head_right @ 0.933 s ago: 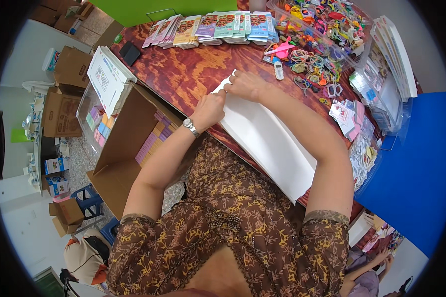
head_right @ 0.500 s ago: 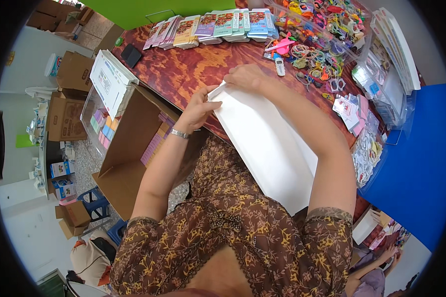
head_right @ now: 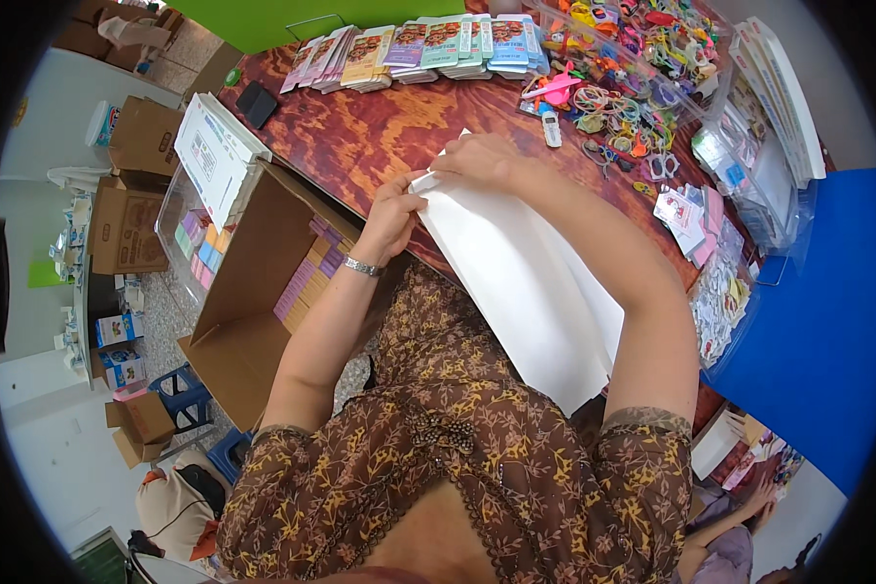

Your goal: Folding and assembling white paper packaging sleeves into boxes for product organization.

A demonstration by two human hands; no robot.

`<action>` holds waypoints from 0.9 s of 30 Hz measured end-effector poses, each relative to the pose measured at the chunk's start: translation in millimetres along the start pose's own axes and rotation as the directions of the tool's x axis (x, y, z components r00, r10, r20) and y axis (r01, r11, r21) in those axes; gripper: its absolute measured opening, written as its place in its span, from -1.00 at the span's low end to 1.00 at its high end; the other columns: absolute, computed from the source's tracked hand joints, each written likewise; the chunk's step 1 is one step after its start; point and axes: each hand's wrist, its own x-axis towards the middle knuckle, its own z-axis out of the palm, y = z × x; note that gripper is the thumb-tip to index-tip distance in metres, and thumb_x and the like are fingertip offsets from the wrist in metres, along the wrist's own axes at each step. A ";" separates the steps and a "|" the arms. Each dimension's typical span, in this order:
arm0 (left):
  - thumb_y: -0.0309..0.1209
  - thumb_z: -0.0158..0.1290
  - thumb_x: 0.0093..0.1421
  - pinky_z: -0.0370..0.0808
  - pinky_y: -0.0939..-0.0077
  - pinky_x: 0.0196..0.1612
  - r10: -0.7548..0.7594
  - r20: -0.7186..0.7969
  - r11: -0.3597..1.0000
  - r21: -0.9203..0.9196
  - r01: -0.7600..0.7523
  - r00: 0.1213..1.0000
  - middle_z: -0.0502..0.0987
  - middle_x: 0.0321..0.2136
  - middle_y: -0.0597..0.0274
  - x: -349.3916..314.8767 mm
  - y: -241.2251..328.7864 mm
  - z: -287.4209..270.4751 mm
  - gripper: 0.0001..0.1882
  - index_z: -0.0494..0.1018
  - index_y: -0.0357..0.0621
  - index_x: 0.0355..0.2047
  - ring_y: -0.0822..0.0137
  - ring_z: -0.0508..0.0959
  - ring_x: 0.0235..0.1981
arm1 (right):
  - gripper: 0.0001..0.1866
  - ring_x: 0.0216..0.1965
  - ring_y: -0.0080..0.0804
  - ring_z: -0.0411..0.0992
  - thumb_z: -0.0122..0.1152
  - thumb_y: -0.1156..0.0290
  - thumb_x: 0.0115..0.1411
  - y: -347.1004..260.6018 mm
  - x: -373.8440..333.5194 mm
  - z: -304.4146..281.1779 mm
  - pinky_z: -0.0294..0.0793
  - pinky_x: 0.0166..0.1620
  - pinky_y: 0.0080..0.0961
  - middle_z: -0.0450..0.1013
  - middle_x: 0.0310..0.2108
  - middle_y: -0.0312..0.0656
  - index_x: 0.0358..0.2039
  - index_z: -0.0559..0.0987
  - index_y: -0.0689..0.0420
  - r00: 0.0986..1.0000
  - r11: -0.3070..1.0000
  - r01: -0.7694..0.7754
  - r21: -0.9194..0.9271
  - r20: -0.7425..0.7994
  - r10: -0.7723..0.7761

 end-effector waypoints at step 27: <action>-0.63 0.06 0.19 0.52 0.56 -0.08 0.032 0.101 0.988 0.146 -0.047 0.994 0.51 -0.09 0.12 0.4 -0.3 -11.4 -0.57 0.32 -0.39 0.09 0.39 0.55 -0.13 | -0.77 -0.17 -0.16 0.52 0.14 0.29 0.24 -5.4 -10.0 -6.8 0.43 0.03 -0.26 0.57 -0.25 -0.14 -0.18 0.66 0.07 0.997 0.944 0.040 0.328 -0.080 -0.015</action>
